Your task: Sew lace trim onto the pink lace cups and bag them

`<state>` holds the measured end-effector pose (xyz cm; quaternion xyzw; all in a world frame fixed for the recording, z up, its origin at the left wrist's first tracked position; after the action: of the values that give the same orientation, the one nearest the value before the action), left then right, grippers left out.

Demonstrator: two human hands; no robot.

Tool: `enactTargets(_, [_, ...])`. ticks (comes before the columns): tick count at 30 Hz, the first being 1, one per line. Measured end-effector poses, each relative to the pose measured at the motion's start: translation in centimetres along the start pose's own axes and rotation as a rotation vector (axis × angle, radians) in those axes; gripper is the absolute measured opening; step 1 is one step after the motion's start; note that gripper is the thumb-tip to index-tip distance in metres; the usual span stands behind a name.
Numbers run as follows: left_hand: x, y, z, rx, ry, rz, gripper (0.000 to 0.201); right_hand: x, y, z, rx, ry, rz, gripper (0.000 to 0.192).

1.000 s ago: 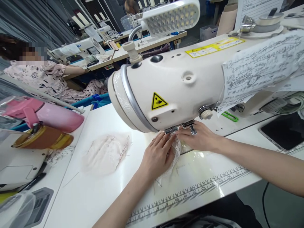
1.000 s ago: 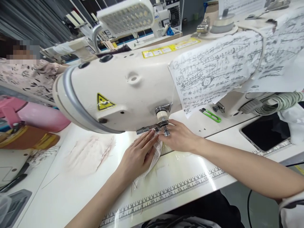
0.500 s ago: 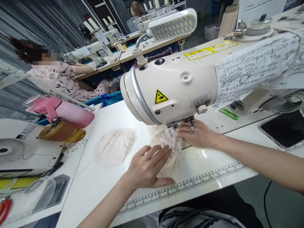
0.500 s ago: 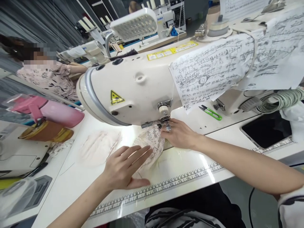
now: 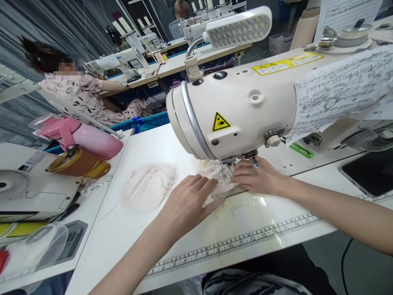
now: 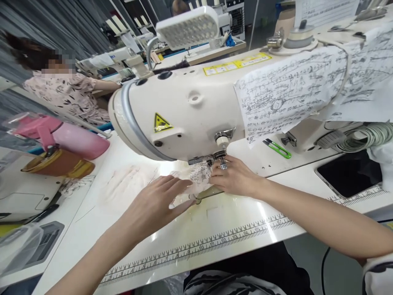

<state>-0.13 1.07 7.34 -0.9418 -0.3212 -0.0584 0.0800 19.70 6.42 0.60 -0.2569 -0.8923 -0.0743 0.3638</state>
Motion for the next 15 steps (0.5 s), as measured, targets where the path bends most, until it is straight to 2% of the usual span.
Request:
enactTargets(2, [1.0, -0.3, 1.4, 0.022, 0.011, 0.054, 0.013, 0.0, 0.0, 0.0, 0.004, 0.001, 0.007, 0.027])
enactTargets(6, [1.8, -0.1, 3.3, 0.130, 0.153, 0.096, 0.032, -0.1, 0.0, 0.0, 0.035, -0.012, 0.068, 0.020])
enactTargets(11, [1.4, 0.4, 3.2, 0.241, 0.222, 0.094, 0.030, 0.1, -0.5, -0.2, -0.026, -0.083, 0.087, 0.018])
enactTargets(15, [1.2, 0.4, 3.6, 0.167, 0.301, 0.100, 0.022, 0.4, -0.9, -0.5, -0.027, -0.080, 0.048, 0.024])
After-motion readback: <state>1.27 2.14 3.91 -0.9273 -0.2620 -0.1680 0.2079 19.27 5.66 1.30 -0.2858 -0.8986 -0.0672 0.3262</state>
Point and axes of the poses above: each hand's wrist, its own x-axis towards the middle knuckle, its own z-axis out of the palm, y = z × x, the point moved 2 cm from there along x, towards the middle knuckle, and after that the axes turned 9 degrees about z, right-handed, at the moved point
